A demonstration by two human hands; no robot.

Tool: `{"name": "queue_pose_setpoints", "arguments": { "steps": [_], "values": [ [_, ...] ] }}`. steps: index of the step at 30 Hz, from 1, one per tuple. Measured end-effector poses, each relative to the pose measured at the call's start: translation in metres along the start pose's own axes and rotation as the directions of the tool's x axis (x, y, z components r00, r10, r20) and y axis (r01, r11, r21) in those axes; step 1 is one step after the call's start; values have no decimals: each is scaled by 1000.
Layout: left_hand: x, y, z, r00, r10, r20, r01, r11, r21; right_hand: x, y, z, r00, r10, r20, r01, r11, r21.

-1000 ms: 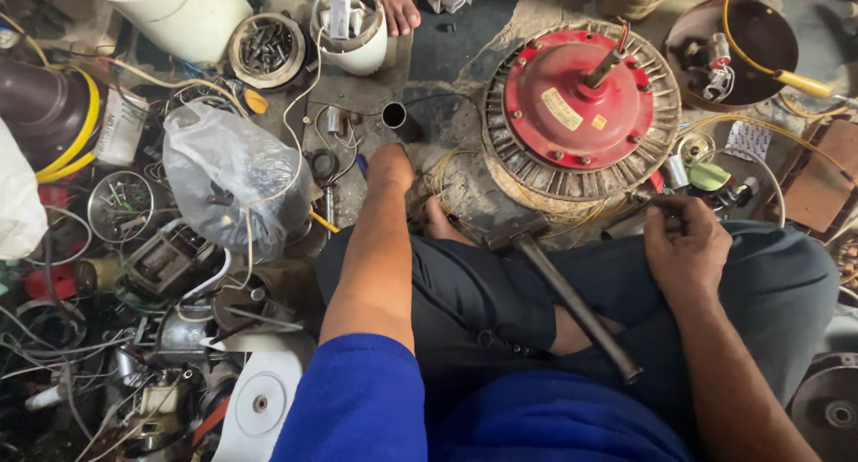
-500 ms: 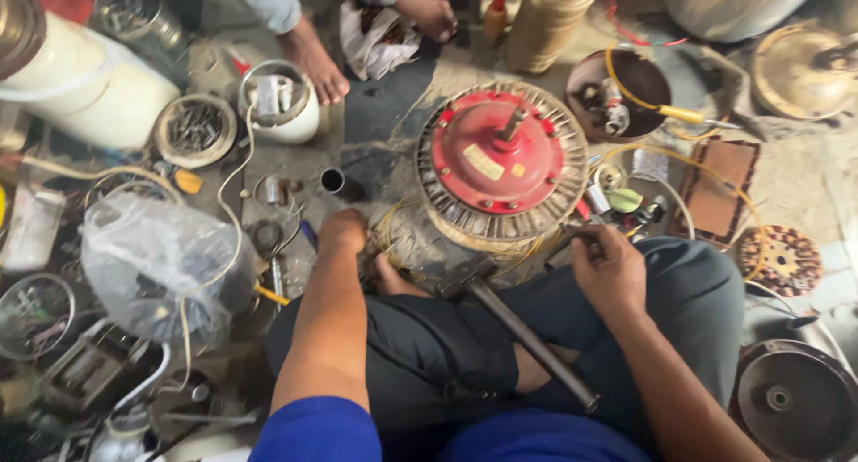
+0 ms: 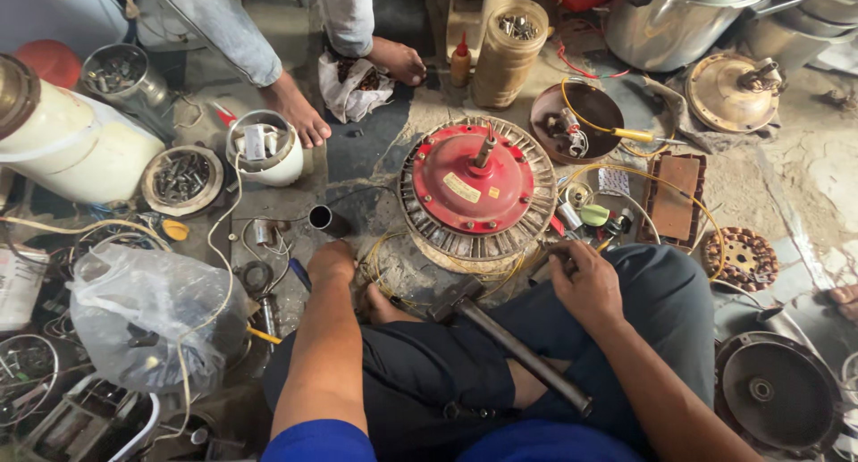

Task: The person assembles an electrical motor by placing a red circular component onto a stator, then uses a hammer and screwdriver to secure it. They then connect wires to the motor terminals.

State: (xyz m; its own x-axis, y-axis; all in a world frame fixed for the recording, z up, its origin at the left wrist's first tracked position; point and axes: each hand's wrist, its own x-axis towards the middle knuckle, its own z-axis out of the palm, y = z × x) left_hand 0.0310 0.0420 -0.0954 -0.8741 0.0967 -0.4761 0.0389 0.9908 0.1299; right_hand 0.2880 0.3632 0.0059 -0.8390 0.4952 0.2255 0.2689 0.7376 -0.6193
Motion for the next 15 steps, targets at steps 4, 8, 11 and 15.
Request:
{"name": "queue_pose_setpoints", "arguments": {
  "steps": [4,8,11,15],
  "values": [
    [1,3,-4,999,34,-16,-34,999,5,-1,8,4,1000,-2,-15,2,1000,-7],
    [9,-10,2,994,86,-73,-91,994,-67,-2,24,11,998,-64,-22,62,995,-78],
    [13,-31,6,945,47,-323,-90,989,-118,-6,33,17,988,-152,-30,147,981,-125],
    [15,-42,0,978,-109,-180,77,981,-176,-11,36,19,983,-184,13,184,972,-144]
  ]
}}
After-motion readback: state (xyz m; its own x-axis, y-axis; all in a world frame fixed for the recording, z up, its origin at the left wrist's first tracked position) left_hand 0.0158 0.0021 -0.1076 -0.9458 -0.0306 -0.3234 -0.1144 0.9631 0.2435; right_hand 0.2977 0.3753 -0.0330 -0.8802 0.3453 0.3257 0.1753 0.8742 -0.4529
